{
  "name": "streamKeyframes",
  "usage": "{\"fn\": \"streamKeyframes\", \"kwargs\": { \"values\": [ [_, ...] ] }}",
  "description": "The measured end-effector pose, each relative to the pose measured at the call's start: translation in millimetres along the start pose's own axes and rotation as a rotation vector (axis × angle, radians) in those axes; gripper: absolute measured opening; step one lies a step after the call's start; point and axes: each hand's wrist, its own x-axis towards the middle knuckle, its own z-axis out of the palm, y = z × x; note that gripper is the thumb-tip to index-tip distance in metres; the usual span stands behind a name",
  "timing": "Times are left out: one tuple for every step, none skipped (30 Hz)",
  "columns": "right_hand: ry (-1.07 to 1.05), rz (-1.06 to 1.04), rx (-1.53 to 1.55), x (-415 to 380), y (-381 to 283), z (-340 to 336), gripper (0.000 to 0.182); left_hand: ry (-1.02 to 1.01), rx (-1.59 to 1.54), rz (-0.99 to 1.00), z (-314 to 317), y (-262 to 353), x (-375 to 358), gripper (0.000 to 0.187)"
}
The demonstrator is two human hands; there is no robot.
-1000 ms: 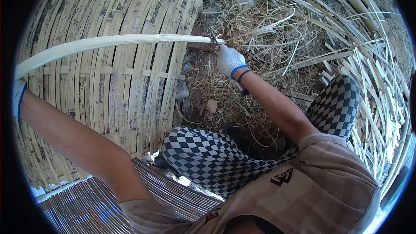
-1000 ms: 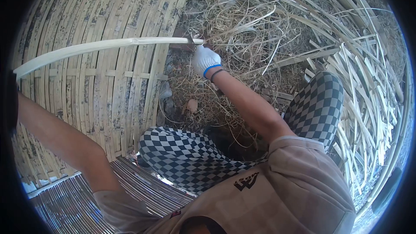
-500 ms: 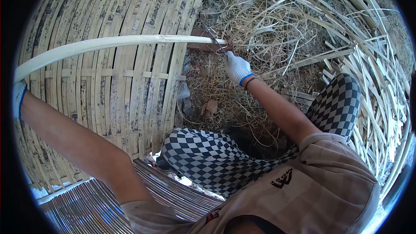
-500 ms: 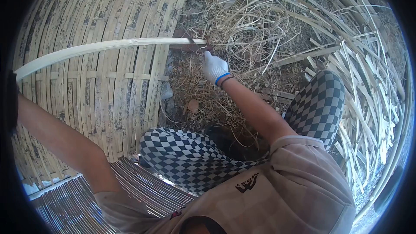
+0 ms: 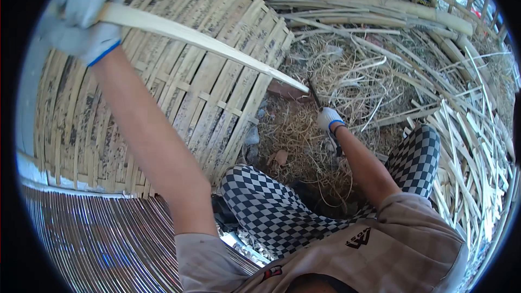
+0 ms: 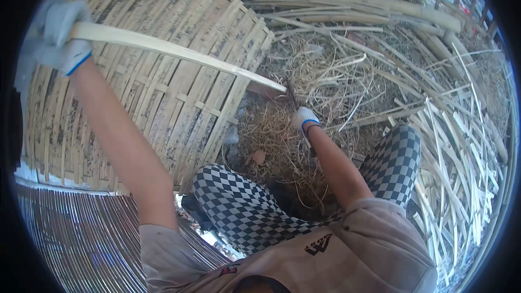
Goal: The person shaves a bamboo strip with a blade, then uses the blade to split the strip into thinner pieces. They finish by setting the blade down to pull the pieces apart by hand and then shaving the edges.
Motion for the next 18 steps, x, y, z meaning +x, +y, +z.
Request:
{"fn": "streamKeyframes", "kwargs": {
  "values": [
    [0.025,-0.003,0.059,-21,-15,-23,0.040,-0.080,0.010,-0.035,8,-8,4,0.050],
    [0.050,-0.004,0.116,-49,-32,-47,0.043,-0.161,0.023,-0.068,16,-17,7,0.047],
    [0.065,0.042,0.204,-66,-42,-60,0.044,-0.219,0.039,-0.064,16,-21,7,0.046],
    [0.078,0.088,0.295,-83,-49,-68,0.045,-0.221,0.114,0.063,28,-38,8,0.050],
    [0.141,0.044,0.313,-101,-55,-76,0.044,-0.224,0.187,0.190,38,-52,11,0.055],
    [0.201,-0.001,0.333,-119,-61,-83,0.042,-0.170,0.316,0.238,40,-54,11,0.054],
    [0.213,-0.004,0.406,-136,-69,-91,0.038,-0.111,0.442,0.286,40,-55,12,0.055],
    [0.183,0.006,0.445,-158,-79,-108,0.040,-0.016,0.517,0.329,42,-59,12,0.055],
    [0.233,-0.030,0.474,-174,-82,-113,0.038,0.080,0.589,0.372,44,-62,12,0.056],
    [0.280,-0.065,0.503,-190,-89,-124,0.037,0.181,0.656,0.414,47,-65,13,0.056],
    [0.282,-0.061,0.574,-205,-95,-135,0.034,0.250,0.637,0.443,48,-67,15,0.055],
    [0.280,-0.056,0.643,-231,-112,-155,0.030,0.322,0.615,0.472,51,-69,17,0.053],
    [0.275,-0.053,0.713,-248,-125,-168,0.027,0.396,0.593,0.500,51,-66,17,0.052],
    [0.293,-0.100,0.746,-254,-131,-174,0.024,0.427,0.586,0.500,46,-60,15,0.049],
    [0.311,-0.146,0.780,-258,-136,-179,0.022,0.457,0.577,0.500,39,-53,13,0.047],
    [0.328,-0.190,0.813,-265,-144,-187,0.020,0.488,0.565,0.498,33,-50,10,0.045],
    [0.278,-0.191,0.866,-274,-152,-198,0.017,0.545,0.608,0.537,27,-48,6,0.039],
    [0.277,-0.210,0.871,-282,-161,-209,0.017,0.579,0.603,0.539,29,-47,3,0.040]
  ]
}}
